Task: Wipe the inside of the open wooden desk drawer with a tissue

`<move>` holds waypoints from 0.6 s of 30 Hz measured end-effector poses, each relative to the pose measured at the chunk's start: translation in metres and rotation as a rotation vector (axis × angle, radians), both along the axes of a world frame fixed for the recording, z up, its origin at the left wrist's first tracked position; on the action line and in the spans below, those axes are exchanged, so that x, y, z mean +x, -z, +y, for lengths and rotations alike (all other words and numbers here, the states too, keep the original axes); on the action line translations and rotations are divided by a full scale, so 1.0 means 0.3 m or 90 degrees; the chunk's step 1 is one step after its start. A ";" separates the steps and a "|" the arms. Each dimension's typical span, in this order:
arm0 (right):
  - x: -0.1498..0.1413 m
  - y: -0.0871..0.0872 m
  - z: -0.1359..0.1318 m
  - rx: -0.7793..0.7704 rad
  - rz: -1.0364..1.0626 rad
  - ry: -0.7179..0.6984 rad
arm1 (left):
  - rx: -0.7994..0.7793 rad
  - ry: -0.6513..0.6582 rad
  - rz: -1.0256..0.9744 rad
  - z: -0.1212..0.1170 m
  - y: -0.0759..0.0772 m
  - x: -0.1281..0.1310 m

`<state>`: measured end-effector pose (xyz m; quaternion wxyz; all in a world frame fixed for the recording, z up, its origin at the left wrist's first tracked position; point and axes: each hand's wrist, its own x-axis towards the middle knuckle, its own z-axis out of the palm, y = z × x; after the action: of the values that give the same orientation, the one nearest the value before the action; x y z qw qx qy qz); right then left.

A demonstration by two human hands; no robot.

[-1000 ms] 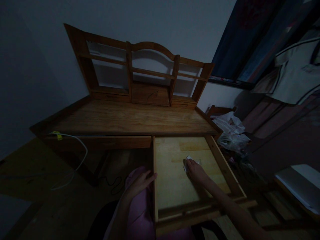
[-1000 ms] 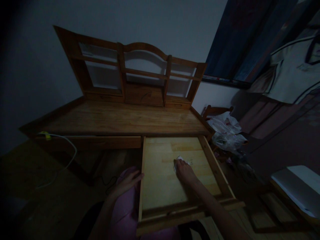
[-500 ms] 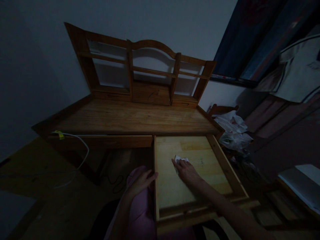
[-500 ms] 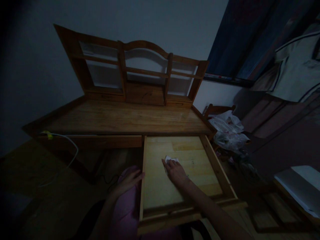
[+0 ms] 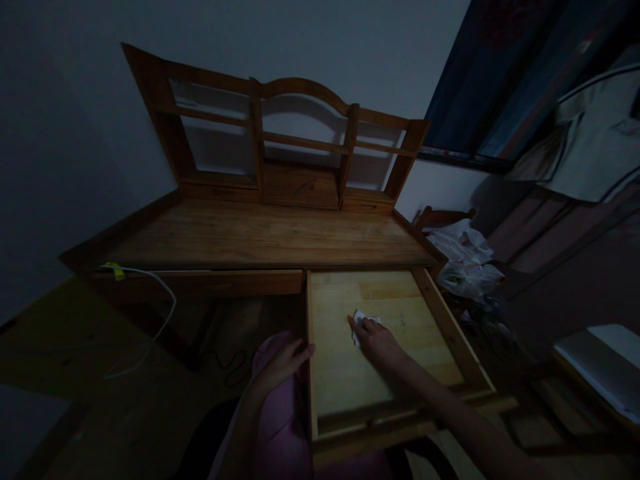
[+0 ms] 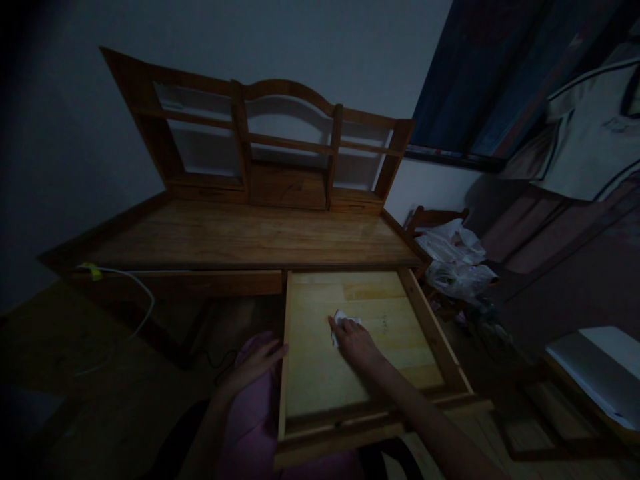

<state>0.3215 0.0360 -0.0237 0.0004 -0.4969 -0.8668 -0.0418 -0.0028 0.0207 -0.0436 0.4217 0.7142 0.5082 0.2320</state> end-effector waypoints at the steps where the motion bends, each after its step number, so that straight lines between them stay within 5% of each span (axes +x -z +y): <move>1: 0.001 0.004 0.000 0.005 0.001 -0.003 | 0.006 0.002 0.002 0.000 0.000 0.000; 9: 0.007 0.017 -0.014 0.012 -0.012 -0.011 | -0.038 0.001 -0.017 -0.002 -0.022 0.009; 18: -0.031 -0.044 -0.015 -0.048 -0.044 0.020 | 0.013 -0.010 0.030 -0.002 -0.005 0.008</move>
<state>0.3122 0.0315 -0.0104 -0.0490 -0.5084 -0.8594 -0.0261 -0.0004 0.0202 -0.0422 0.4006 0.7197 0.5212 0.2232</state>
